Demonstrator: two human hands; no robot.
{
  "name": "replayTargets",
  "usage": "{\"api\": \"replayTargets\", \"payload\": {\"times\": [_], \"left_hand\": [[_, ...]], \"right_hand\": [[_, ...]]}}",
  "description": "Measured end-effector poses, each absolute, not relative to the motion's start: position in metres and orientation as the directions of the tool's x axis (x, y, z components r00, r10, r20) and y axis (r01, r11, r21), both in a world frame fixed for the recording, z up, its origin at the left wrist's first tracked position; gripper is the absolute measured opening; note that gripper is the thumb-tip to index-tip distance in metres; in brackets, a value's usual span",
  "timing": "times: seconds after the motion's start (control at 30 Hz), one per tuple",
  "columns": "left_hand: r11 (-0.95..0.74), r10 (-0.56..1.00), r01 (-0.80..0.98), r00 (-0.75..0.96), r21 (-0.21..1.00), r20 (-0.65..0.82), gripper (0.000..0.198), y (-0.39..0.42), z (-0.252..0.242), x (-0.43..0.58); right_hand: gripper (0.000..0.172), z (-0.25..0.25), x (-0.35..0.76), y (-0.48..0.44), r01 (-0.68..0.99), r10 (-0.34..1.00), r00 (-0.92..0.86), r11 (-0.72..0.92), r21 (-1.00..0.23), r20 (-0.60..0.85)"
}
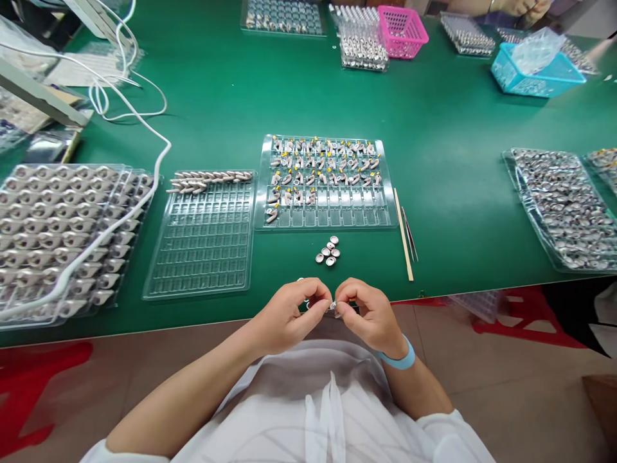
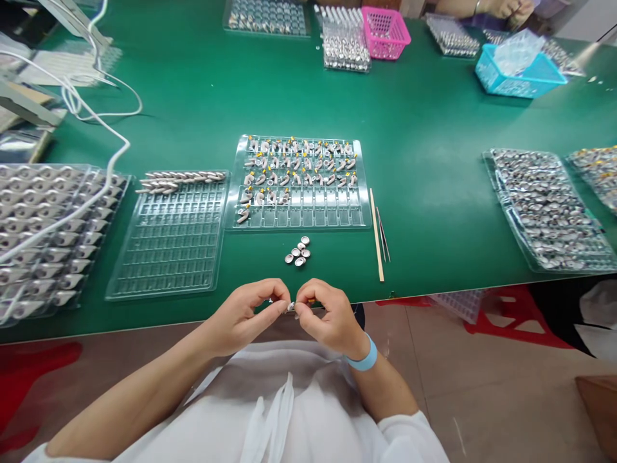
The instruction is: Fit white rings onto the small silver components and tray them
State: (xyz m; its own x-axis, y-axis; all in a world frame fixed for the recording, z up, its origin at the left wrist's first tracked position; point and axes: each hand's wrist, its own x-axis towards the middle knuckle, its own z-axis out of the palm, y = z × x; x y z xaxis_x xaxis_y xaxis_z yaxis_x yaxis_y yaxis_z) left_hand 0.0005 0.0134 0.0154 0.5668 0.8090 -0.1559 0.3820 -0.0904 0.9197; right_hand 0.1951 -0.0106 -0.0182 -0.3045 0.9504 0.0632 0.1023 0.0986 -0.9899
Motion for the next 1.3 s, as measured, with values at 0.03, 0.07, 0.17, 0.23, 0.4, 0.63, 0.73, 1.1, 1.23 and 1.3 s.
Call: {"api": "replayTargets", "payload": {"times": [0.03, 0.07, 0.17, 0.23, 0.4, 0.63, 0.73, 1.1, 1.23, 1.3], "left_hand": [[-0.094, 0.811, 0.384, 0.564, 0.918, -0.153, 0.018, 0.013, 0.015, 0.001], [-0.101, 0.817, 0.388, 0.557, 0.916, -0.146, 0.018, 0.013, 0.014, 0.0], [-0.126, 0.853, 0.431, 0.508, 0.893, -0.125, 0.016, 0.013, 0.012, -0.002], [-0.158, 0.887, 0.504, 0.45, 0.849, -0.102, 0.014, 0.015, 0.008, -0.007], [-0.287, 0.941, 0.746, 0.338, 0.601, 0.029, 0.01, 0.023, -0.007, -0.02], [-0.321, 0.939, 0.781, 0.338, 0.535, 0.07, 0.016, 0.037, -0.01, -0.012], [-0.335, 0.933, 0.787, 0.354, 0.517, 0.066, 0.02, 0.047, -0.013, -0.001], [-0.318, 0.946, 0.771, 0.297, 0.552, 0.13, 0.01, 0.054, -0.023, 0.006], [-0.274, 0.955, 0.682, 0.274, 0.678, 0.111, 0.01, 0.035, -0.011, 0.011], [-0.277, 0.953, 0.631, 0.276, 0.725, 0.123, 0.011, 0.027, -0.006, 0.016]], "right_hand": [[0.009, -0.019, 0.195, -0.011, 0.083, 0.948, -0.312, 0.093, -0.992, 0.062], [0.009, -0.02, 0.194, -0.011, 0.066, 0.946, -0.32, 0.087, -0.994, 0.061], [0.011, -0.022, 0.192, -0.01, 0.046, 0.944, -0.325, 0.072, -0.996, 0.054], [0.011, -0.022, 0.192, -0.01, 0.059, 0.951, -0.306, 0.07, -0.996, 0.049], [0.011, -0.019, 0.195, -0.009, 0.096, 0.966, -0.252, 0.088, -0.991, 0.062], [0.014, -0.018, 0.205, -0.013, 0.117, 0.981, -0.18, 0.092, -0.989, 0.07], [0.014, -0.019, 0.206, -0.015, 0.123, 0.983, -0.171, 0.089, -0.988, 0.067], [0.014, -0.022, 0.205, -0.016, 0.138, 0.984, -0.169, 0.085, -0.987, 0.061], [0.013, -0.018, 0.199, -0.017, 0.15, 0.991, -0.091, 0.113, -0.982, 0.1], [0.013, -0.014, 0.193, -0.018, 0.175, 0.983, -0.096, 0.172, -0.969, 0.157]]}}
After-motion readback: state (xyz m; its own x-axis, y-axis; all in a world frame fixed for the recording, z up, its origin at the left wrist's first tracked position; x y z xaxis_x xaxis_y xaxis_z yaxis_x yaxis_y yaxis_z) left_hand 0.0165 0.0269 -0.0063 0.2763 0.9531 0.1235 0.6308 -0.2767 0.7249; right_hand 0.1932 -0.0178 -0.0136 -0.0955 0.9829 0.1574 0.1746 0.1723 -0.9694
